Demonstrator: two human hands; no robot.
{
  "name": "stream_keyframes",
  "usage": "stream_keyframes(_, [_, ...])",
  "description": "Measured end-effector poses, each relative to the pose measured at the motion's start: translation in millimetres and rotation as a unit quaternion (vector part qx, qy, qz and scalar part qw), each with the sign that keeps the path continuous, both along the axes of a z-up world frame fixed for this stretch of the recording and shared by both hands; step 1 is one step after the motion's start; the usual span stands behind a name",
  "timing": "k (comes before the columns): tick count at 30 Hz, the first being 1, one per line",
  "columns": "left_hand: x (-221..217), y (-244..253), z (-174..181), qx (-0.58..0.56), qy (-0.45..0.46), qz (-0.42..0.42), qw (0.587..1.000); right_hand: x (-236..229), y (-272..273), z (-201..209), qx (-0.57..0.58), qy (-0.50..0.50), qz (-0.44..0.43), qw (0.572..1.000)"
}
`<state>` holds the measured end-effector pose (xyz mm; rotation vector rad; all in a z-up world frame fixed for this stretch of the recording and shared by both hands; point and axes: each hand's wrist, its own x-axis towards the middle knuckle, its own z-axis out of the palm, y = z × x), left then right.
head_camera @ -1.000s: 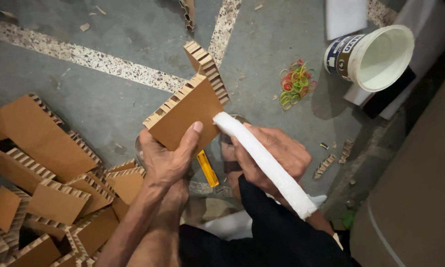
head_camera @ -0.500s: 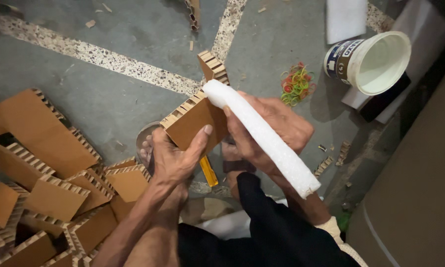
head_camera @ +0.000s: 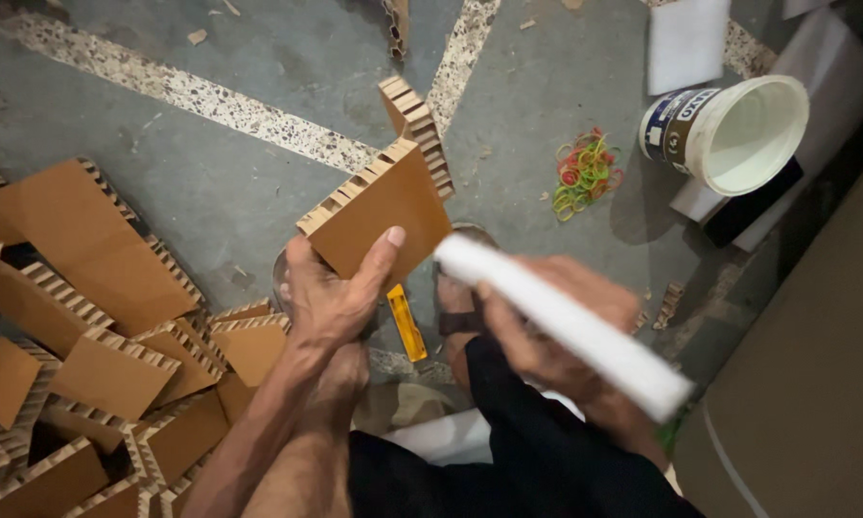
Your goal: The person assembles small cardboard pieces into a box-like structure. They use rubber bands to hold the pieces together and apply glue from a white tube to the edges of the cardboard.
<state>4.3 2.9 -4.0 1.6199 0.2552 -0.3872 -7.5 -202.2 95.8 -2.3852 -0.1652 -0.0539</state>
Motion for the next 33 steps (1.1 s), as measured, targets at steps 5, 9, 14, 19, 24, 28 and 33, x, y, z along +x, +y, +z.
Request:
stream_keyframes(5, [-4, -5, 1, -0.028, -0.017, -0.026, 0.999, 33, -6, -7, -0.008, -0.074, 0.038, 0.997])
stream_keyframes(9, [-2, -1, 5, -0.020, -0.014, -0.022, 0.999, 34, -6, -18, -0.017, -0.030, 0.060, 0.998])
stream_keyframes(14, [7, 12, 2, -0.025, 0.007, 0.001, 1.000, -10, -8, -31, -0.035, 0.035, 0.057, 0.997])
stream_keyframes(19, [51, 11, 0, -0.118, -0.083, 0.035, 0.989, -45, -17, -49, -0.117, 0.157, -0.005, 0.981])
stream_keyframes(24, [91, 32, -52, -0.040, -0.036, 0.133, 0.990, -63, -31, -72, -0.333, -0.009, 0.087, 0.939])
stream_keyframes(28, [44, 97, -80, 0.307, -0.126, 0.112, 0.937, -66, -37, -83, -0.114, 0.142, -0.106, 0.978])
stream_keyframes(33, [-34, 176, -84, 0.599, 0.178, -0.018, 0.781, -66, -39, -90, -0.145, 0.186, -0.140, 0.961])
